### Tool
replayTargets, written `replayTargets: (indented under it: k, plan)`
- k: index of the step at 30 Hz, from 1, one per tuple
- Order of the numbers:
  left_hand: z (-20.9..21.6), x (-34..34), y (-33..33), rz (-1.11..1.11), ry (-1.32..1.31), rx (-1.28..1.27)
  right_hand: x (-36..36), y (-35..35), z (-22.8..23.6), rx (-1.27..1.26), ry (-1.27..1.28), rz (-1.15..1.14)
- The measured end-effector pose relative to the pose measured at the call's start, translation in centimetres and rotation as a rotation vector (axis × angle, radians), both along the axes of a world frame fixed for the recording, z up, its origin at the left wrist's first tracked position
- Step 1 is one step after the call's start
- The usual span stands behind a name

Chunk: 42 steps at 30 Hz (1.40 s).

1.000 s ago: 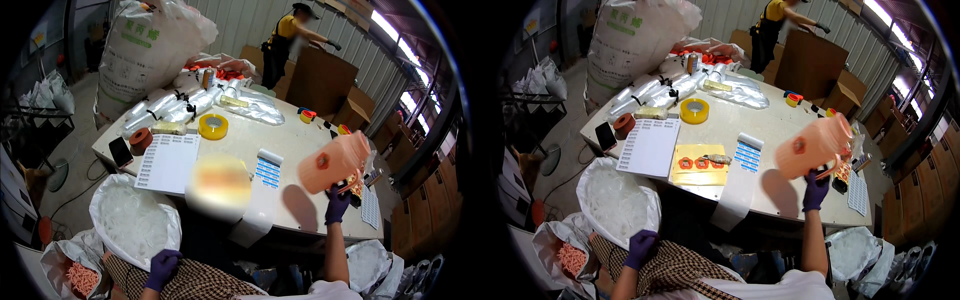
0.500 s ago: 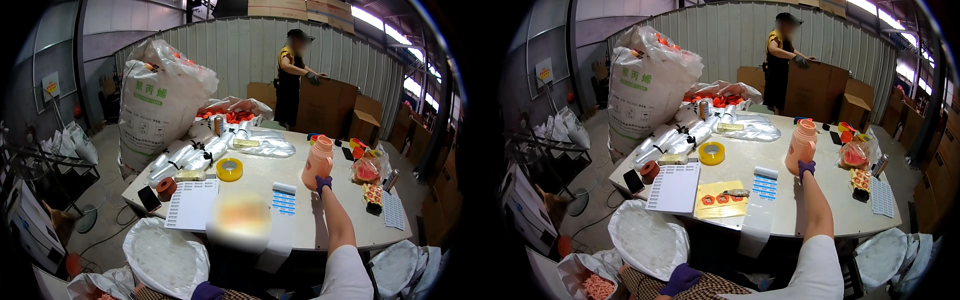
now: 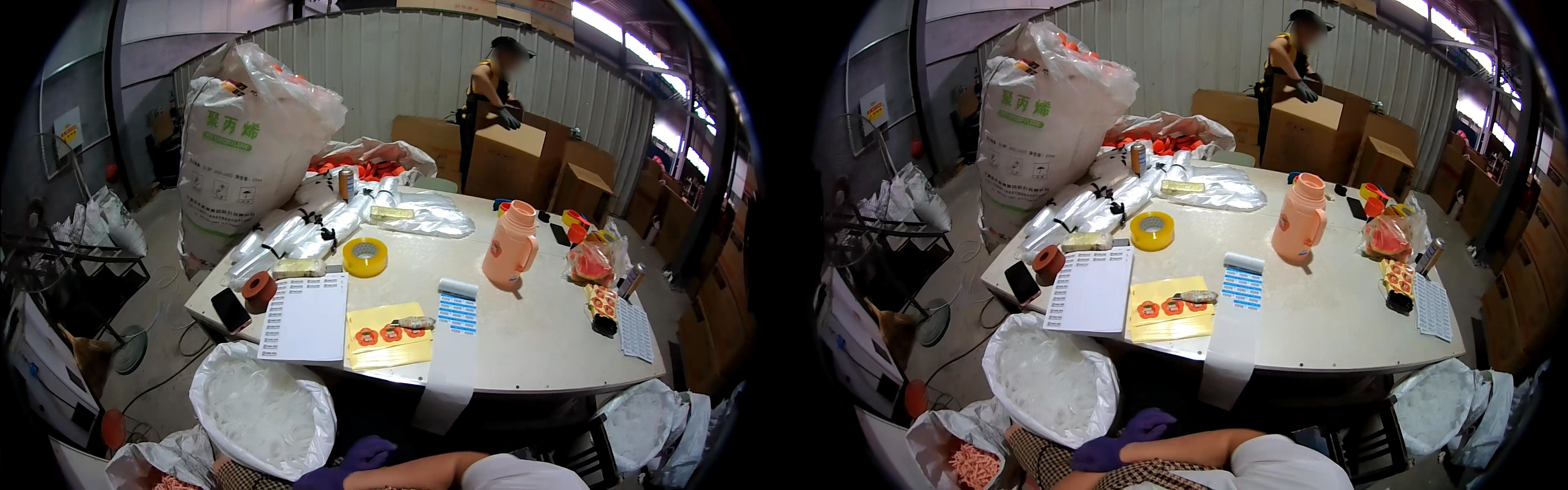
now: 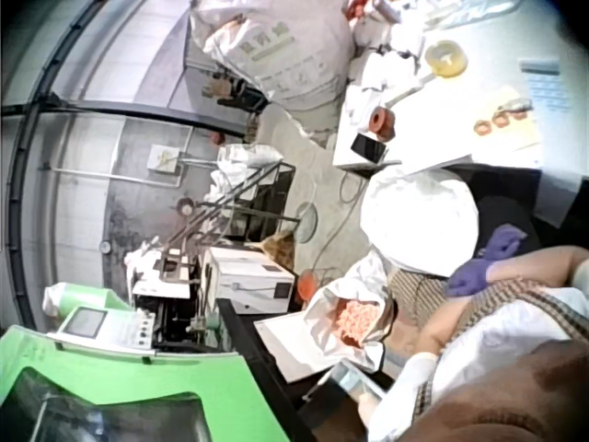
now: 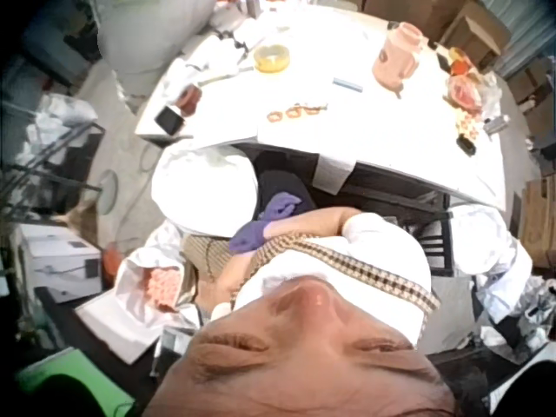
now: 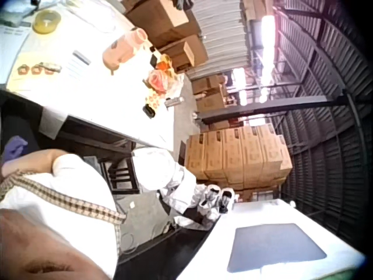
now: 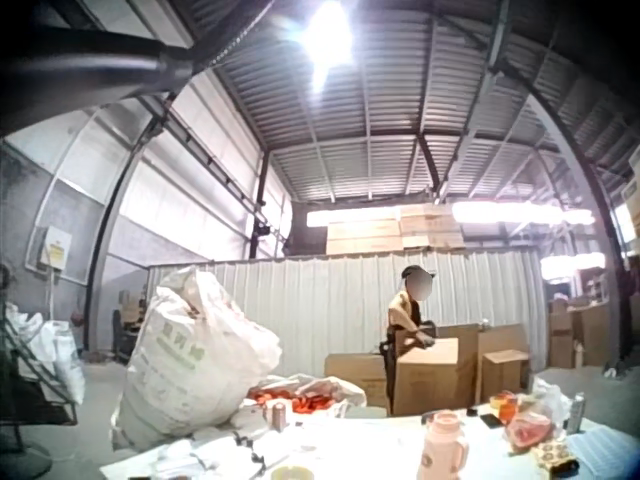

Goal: The person holds a pink pitcher and applies a circular sticker to its side by hand. They peel the sticker from a sheet on the table, press it onto the pitcher, and place the pitcher into a box.

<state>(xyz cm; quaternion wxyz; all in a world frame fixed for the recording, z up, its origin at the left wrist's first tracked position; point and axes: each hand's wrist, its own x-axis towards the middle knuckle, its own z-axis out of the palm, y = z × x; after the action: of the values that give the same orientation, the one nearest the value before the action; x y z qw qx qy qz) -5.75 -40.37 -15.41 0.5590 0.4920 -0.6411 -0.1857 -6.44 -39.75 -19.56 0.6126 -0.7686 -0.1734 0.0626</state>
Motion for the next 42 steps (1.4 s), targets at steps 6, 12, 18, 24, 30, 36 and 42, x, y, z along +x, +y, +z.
replayTargets:
  k: [6, 12, 18, 24, 30, 36, 42]
  plan:
    - [-2.2, 1.5, 3.5, 0.043, 0.19, 0.108, 1.8, 2.1, 6.1, 0.023, 0.258, 0.159]
    - [-3.2, 1.3, 3.3, 0.101, 0.323, 0.199, 1.9, 2.2, 4.5, -0.057, 0.125, 0.115]
    - [-3.1, 0.8, 3.0, 0.082, 0.334, 0.157, 1.8, 1.8, 5.0, -0.046, 0.276, 0.125]
    - [-2.9, 1.3, 3.3, 0.059, 0.316, 0.231, 1.9, 1.5, 6.6, -0.05, 0.345, 0.176]
    - [-2.5, 0.8, 4.1, 0.105, 0.413, 0.297, 2.0, 2.1, 5.5, -0.078, 0.347, 0.154]
    - [-1.9, 1.2, 4.4, 0.157, 0.355, 0.214, 2.3, 2.4, 6.4, -0.12, 0.315, 0.166]
    - [-2.3, 1.0, 4.0, 0.111, 0.472, 0.251, 1.8, 2.0, 6.9, -0.093, 0.283, 0.168]
